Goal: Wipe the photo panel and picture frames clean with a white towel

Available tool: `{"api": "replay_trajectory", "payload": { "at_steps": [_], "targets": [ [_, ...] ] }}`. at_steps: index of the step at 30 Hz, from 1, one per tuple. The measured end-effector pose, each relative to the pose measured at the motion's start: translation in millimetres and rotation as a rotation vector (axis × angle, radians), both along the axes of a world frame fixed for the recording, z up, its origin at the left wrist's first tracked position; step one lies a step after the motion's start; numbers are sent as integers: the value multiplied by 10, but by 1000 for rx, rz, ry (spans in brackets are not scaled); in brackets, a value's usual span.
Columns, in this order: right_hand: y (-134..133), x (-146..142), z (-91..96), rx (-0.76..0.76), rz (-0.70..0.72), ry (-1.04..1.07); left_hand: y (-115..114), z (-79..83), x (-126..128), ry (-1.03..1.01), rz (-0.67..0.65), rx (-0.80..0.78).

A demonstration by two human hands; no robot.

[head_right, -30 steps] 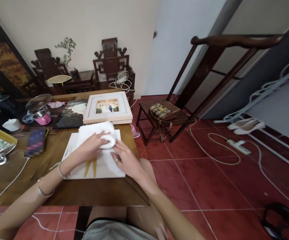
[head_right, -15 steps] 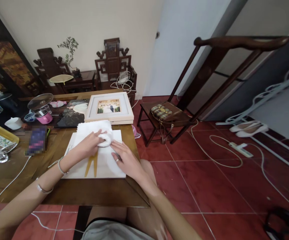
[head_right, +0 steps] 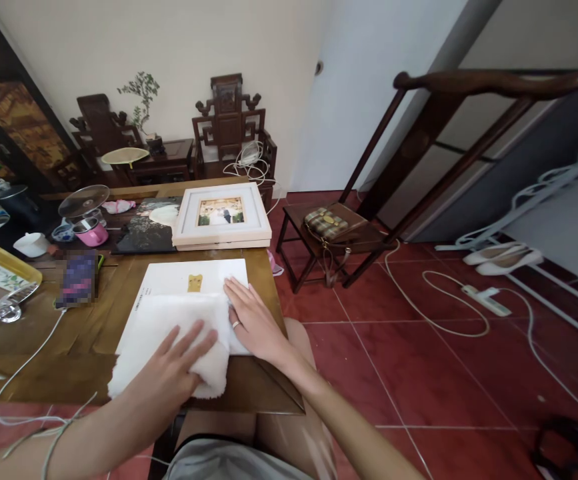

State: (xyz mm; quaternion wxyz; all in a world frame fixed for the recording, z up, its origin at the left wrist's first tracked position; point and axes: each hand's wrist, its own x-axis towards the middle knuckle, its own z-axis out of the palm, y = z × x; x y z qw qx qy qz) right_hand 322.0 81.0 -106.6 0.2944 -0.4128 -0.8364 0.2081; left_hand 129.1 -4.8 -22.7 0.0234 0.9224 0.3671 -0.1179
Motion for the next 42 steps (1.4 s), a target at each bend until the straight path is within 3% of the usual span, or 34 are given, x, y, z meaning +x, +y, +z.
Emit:
{"api": "replay_trajectory", "payload": {
  "at_steps": [3,10,13,17,21,25,28,30,37,42],
  "targets": [
    [-19,-12,13,13,1,-43,204,33,-18,-29,53,-18],
    [-10,-6,22,18,7,-37,1042,-87,-39,-188,214,139],
    [-13,-7,26,28,3,-21,1183,-116,-28,-186,222,159],
    [-18,-6,14,28,-3,-1,959,-23,8,-105,179,100],
    [-18,1,-6,27,-19,27,402,83,19,-22,118,-13],
    [-17,6,-2,32,-10,34,-99,77,-16,-18,14,-75],
    [-13,5,1,30,-5,24,-147,64,-57,-64,3,-87],
    [-9,4,-6,25,-5,17,13,71,-84,-97,37,-96],
    [-7,17,-22,44,8,46,964,25,-221,-312,183,-6],
    [-13,8,11,31,-11,38,1207,-49,-527,-340,279,37]
  ]
}}
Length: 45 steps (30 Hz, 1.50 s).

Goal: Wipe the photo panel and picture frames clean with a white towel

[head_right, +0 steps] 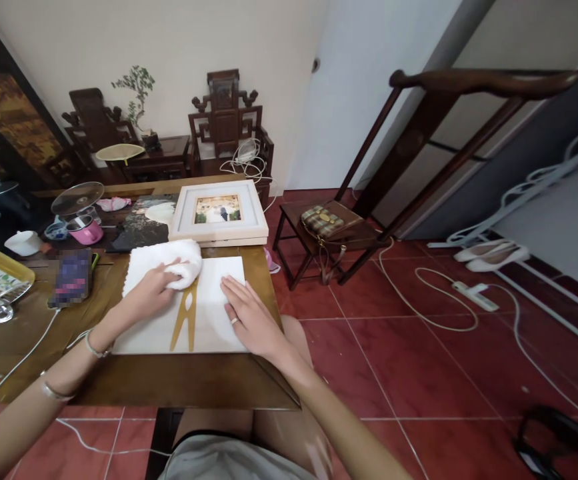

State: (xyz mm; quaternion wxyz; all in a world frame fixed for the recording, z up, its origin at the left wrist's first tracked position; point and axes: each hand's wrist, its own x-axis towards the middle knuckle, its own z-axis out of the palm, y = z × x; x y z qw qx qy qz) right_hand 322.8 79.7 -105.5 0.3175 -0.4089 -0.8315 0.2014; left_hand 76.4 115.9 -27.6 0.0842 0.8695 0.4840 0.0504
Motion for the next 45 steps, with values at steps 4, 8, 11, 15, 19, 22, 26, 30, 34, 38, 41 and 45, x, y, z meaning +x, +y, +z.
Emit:
{"api": "replay_trajectory", "payload": {
  "at_steps": [4,8,11,15,19,22,26,30,34,38,41,45],
  "targets": [
    [4,-7,13,-16,-2,-19,-127,1,-266,20,31,21],
    [8,-7,16,-10,-1,-15,-553,68,-291,49,-23,-16],
    [8,-9,19,-7,-1,-16,-999,137,-256,63,-44,-48],
    [6,-12,22,-8,-1,-11,-1450,203,-341,66,-129,-131],
    [10,-14,20,-7,-1,-31,-1478,230,-471,37,-126,-161],
    [13,-14,13,-4,1,-32,-1197,223,-521,12,-119,-166],
    [15,-10,3,-9,-2,-34,-602,183,-574,-12,-87,-190],
    [12,-7,8,-27,-2,-43,-73,106,-704,-31,-74,-146],
    [7,-10,14,-29,-7,-39,114,27,-842,-89,-43,-63],
    [10,-10,11,-20,-6,-40,-146,31,-851,-99,-54,-74],
    [15,-8,7,-17,-5,-45,-567,83,-808,-144,-96,-56],
    [17,-5,-1,-17,5,-52,-1204,162,-780,-191,-154,-59]
  ]
}}
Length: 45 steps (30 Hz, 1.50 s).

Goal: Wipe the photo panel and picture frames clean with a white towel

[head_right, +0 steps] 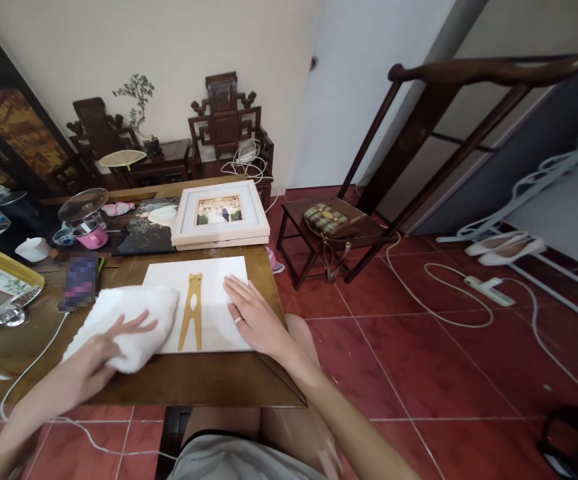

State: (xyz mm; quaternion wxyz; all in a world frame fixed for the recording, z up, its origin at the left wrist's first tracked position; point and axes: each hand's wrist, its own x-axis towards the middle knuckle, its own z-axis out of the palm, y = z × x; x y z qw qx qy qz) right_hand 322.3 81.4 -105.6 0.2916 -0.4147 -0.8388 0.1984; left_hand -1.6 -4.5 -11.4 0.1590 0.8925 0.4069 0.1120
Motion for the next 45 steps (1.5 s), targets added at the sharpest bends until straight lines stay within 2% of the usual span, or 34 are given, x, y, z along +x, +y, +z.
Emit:
{"api": "replay_trajectory", "payload": {
  "at_steps": [2,4,6,8,10,13,20,22,24,26,29,35,38,40,42,45],
  "targets": [
    [-1,-1,-4,2,0,3,-252,25,-2,-2,-13,-31],
    [-1,-3,-7,2,-2,10,-408,35,-8,-4,-23,-68],
    [0,-4,-9,0,-2,15,-452,32,-10,-16,-31,-90],
    [1,-5,-11,-3,0,13,-388,20,-7,-33,-13,-83],
    [2,-2,-10,-5,1,7,-234,0,1,-51,1,-65],
    [0,3,-7,-8,2,-1,123,-39,24,-36,1,-56],
    [-10,7,13,-18,1,-3,1065,-82,121,216,59,-108],
    [-10,8,20,-20,3,0,1213,-81,147,241,67,-91],
    [-8,9,24,-23,6,1,1268,-72,179,261,77,-80],
    [-6,10,22,-20,10,9,1235,-51,221,278,78,-78],
    [-5,8,10,-5,8,35,1047,7,300,301,53,-106],
    [-5,2,-8,6,4,35,359,147,455,333,38,-206],
    [-3,0,-7,3,5,33,9,165,496,353,28,-248],
    [-1,1,-9,5,8,35,-149,171,498,379,19,-263],
    [1,2,-13,5,10,32,-209,186,482,387,7,-265],
    [1,5,-18,4,10,31,-105,189,449,320,-5,-230]
  ]
}}
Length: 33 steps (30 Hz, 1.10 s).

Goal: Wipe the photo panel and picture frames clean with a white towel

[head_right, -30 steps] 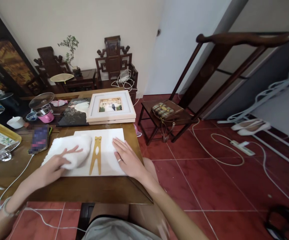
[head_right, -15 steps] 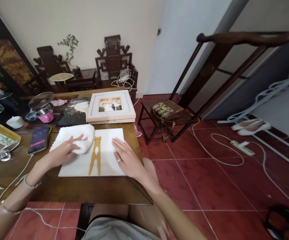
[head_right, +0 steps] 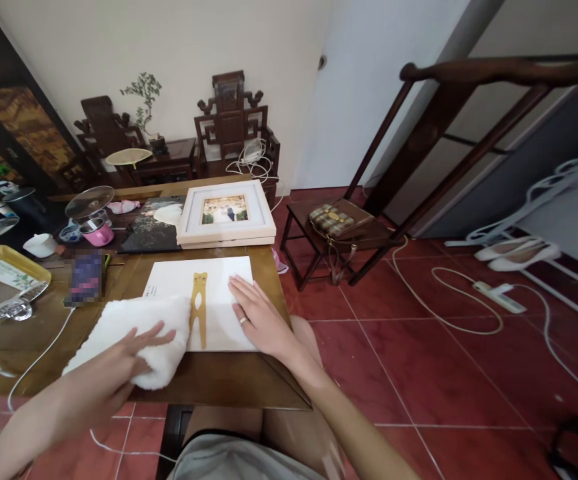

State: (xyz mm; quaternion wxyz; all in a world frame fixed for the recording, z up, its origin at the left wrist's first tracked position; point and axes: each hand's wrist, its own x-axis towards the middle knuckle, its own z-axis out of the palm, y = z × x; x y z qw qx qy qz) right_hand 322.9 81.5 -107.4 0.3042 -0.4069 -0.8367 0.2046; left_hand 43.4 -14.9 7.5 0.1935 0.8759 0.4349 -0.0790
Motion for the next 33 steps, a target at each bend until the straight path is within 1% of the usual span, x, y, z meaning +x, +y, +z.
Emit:
{"api": "replay_trajectory", "payload": {
  "at_steps": [3,7,9,11,14,16,18,22,25,27,28,30,31,33],
  "targets": [
    [-3,1,2,-1,-2,7,278,-105,11,-61,28,98],
    [-7,2,1,-4,-2,10,710,-386,99,-123,98,280],
    [-8,4,-5,3,-3,22,881,-495,145,-157,121,333],
    [-8,7,-9,7,-2,28,999,-541,184,-174,123,351],
    [-9,8,-8,3,-6,21,1059,-496,238,-165,72,331],
    [-7,7,-5,1,-5,13,1002,-417,277,-129,39,283],
    [-4,3,-5,1,-1,8,856,-326,314,-97,23,211],
    [2,-3,-21,10,-7,23,367,-193,365,-62,-26,102],
    [3,-3,-32,13,-10,33,-3,-155,390,-6,-60,43],
    [3,-1,-33,14,-7,38,-165,-143,401,17,-66,8],
    [2,0,-30,13,-5,38,-210,-139,404,21,-67,-3],
    [2,0,-23,10,-6,31,-225,-133,404,19,-64,-4],
    [3,0,-18,7,-7,26,-195,-132,401,17,-64,0],
    [4,-1,-12,2,-5,16,-65,-128,395,8,-54,22]
  ]
}}
